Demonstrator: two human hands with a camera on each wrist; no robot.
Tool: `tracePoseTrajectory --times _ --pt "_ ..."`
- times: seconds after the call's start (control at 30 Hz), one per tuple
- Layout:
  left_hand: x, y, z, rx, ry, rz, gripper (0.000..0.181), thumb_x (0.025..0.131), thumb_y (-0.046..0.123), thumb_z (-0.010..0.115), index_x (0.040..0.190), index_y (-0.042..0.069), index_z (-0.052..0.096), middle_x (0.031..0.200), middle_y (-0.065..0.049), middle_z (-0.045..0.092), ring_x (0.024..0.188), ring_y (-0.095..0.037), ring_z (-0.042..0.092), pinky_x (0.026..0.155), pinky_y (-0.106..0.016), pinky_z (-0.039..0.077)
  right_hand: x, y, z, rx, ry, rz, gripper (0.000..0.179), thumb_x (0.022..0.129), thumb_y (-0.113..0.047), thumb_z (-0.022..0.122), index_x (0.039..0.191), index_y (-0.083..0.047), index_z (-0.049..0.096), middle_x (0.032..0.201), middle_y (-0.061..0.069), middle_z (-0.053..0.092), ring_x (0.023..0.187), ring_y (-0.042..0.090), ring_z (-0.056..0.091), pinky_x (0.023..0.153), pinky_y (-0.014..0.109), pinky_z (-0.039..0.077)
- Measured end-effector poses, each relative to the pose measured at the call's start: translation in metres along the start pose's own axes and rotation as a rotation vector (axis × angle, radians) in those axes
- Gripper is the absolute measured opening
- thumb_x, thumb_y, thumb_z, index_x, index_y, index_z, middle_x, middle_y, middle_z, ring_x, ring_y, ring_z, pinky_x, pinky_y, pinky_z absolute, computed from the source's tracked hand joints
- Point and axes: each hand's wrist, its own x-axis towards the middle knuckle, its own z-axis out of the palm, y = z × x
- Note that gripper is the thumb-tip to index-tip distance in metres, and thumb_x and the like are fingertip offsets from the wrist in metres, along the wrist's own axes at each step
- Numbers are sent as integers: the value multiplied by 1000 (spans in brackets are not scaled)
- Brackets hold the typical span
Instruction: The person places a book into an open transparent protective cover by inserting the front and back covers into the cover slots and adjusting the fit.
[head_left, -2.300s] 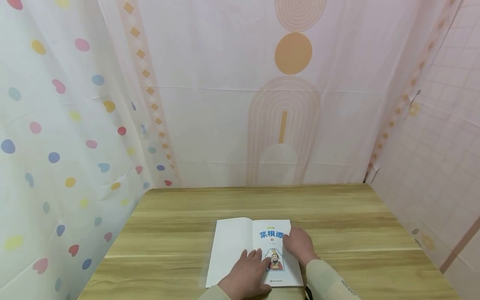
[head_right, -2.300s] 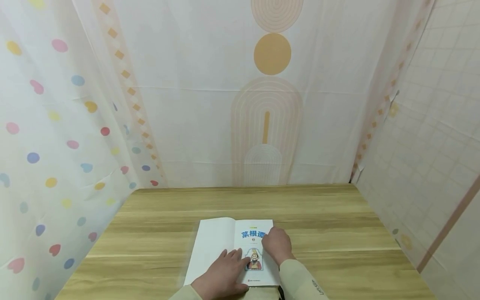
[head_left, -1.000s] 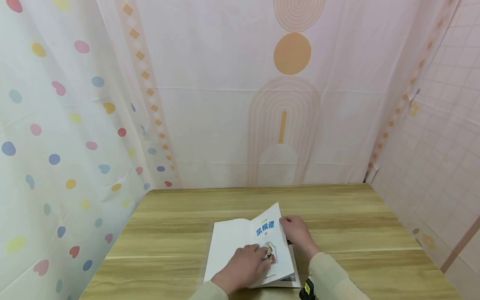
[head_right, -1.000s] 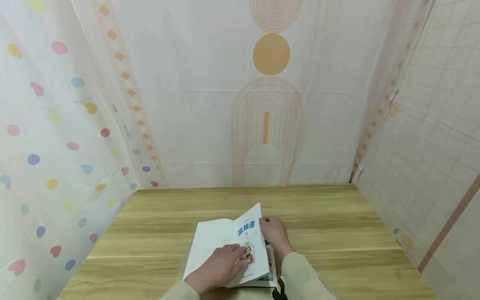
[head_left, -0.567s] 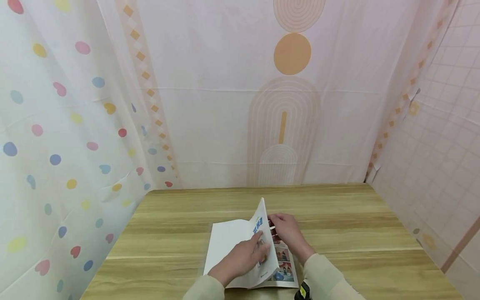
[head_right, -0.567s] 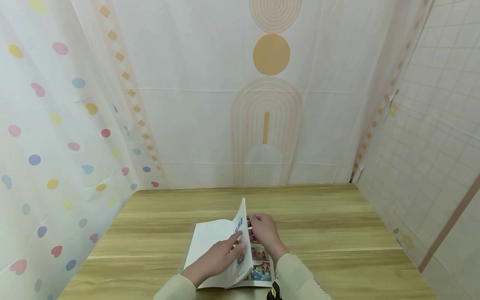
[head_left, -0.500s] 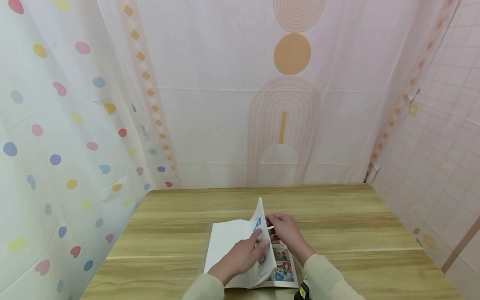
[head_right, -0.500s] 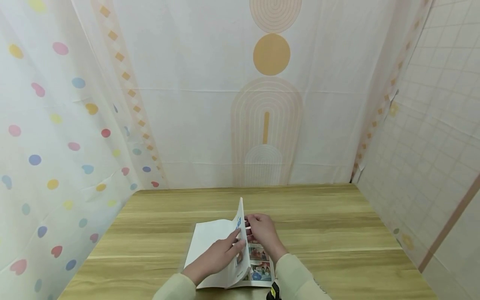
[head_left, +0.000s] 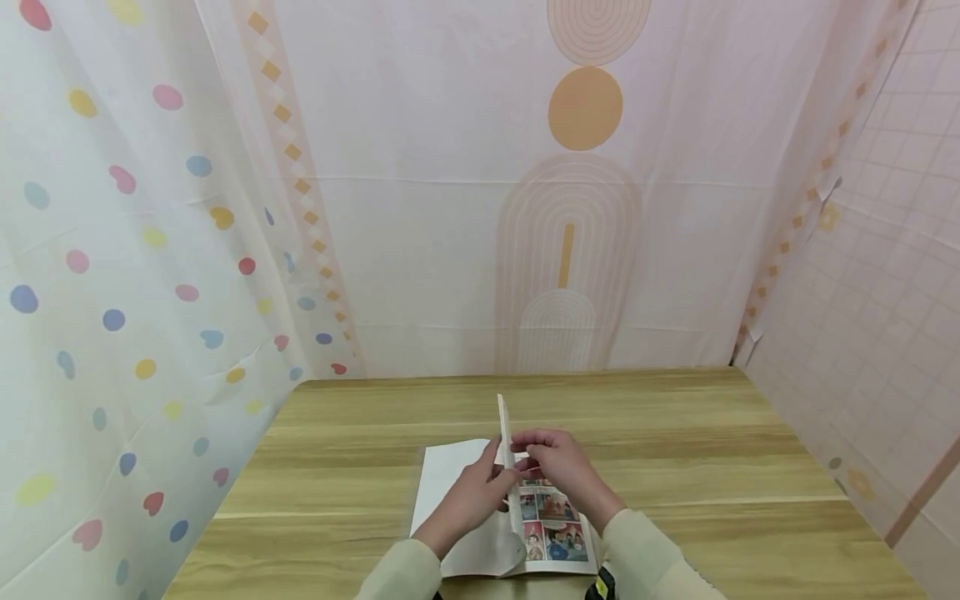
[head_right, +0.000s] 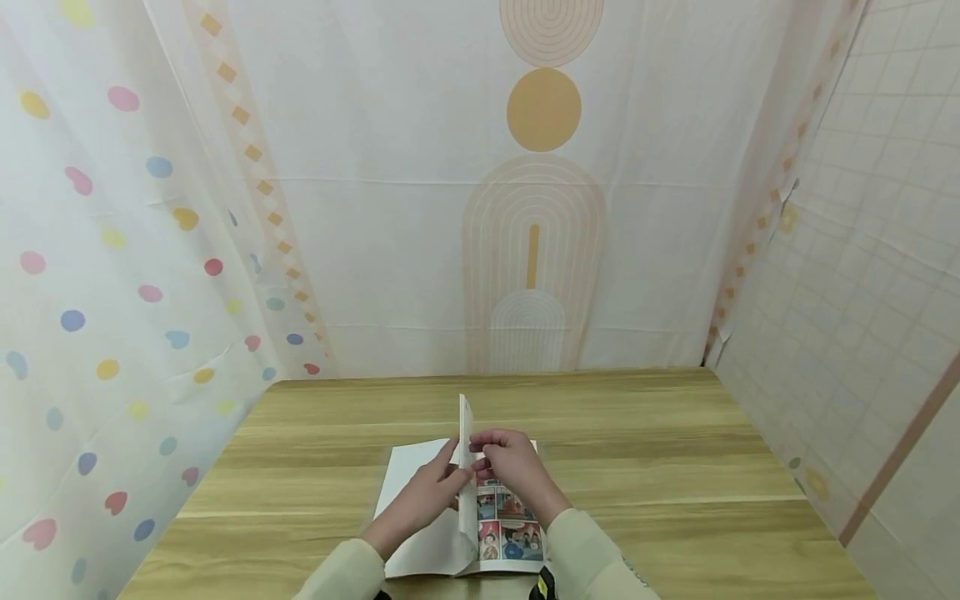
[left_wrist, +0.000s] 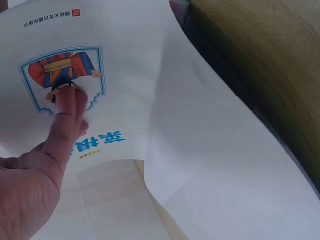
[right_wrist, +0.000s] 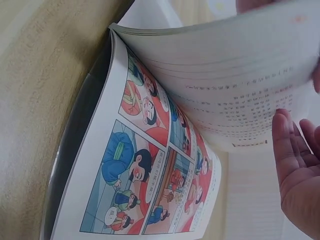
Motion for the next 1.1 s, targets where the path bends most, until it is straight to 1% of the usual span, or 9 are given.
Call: tracePoseTrajectory --times 0.13,0.27,0.43,0.6,0.73,0.83,0.9,1.0,1.1 --pt "0 0 -3 4 68 51 65 95 14 47 155 1 24 107 -19 69 81 -19 66 67 -38 55 0 2 -2 -39 14 2 31 102 -4 43 122 7 63 116 20 66 90 28 67 83 46 57" --pt "-1 -3 -6 16 96 86 63 96 8 44 155 0 25 111 -24 68 84 -20 66 68 -39 55 1 9 -8 -181 122 14 30 102 -9 46 122 4 64 114 19 66 92 31 67 79 44 57" --pt "-4 -7 -13 -14 105 92 62 96 7 42 155 -1 23 117 -26 65 86 -21 67 69 -38 55 2 20 -21 -341 263 37 30 102 -12 49 123 3 65 116 17 67 100 30 65 84 45 54" --pt "-9 -14 -23 -84 121 85 63 96 5 41 156 0 21 118 -26 65 82 -20 67 65 -35 55 -1 26 -30 -398 337 50 32 100 -12 52 124 7 63 121 24 64 111 38 61 93 53 49" --pt "-12 -20 -30 -162 134 84 63 96 2 40 155 -3 19 118 -29 64 82 -23 68 62 -34 55 -2 28 -33 -393 351 97 38 100 -15 54 129 9 58 124 26 61 115 41 57 96 55 47" --pt "-14 -23 -33 -213 143 86 63 95 0 39 155 -4 19 117 -31 64 84 -27 69 62 -33 55 -1 30 -34 -375 346 128 44 99 -18 55 134 11 53 125 27 59 112 39 58 95 54 47" --pt "-15 -22 -35 -235 142 81 63 95 -2 38 155 -5 18 117 -33 62 85 -29 68 63 -34 56 0 31 -34 -367 339 141 47 100 -19 55 136 11 51 125 28 59 111 38 59 95 54 48" --pt "-16 -22 -36 -250 138 73 63 94 -2 38 155 -4 19 120 -34 61 86 -30 68 64 -35 56 1 32 -34 -369 339 134 48 100 -20 54 135 13 50 123 28 60 106 35 61 93 52 49" --pt "-16 -26 -37 -254 134 66 64 95 -1 38 156 -2 18 124 -34 59 88 -29 68 65 -35 56 2 32 -33 -359 351 125 45 102 -21 52 134 11 53 123 28 60 108 35 61 93 52 49"
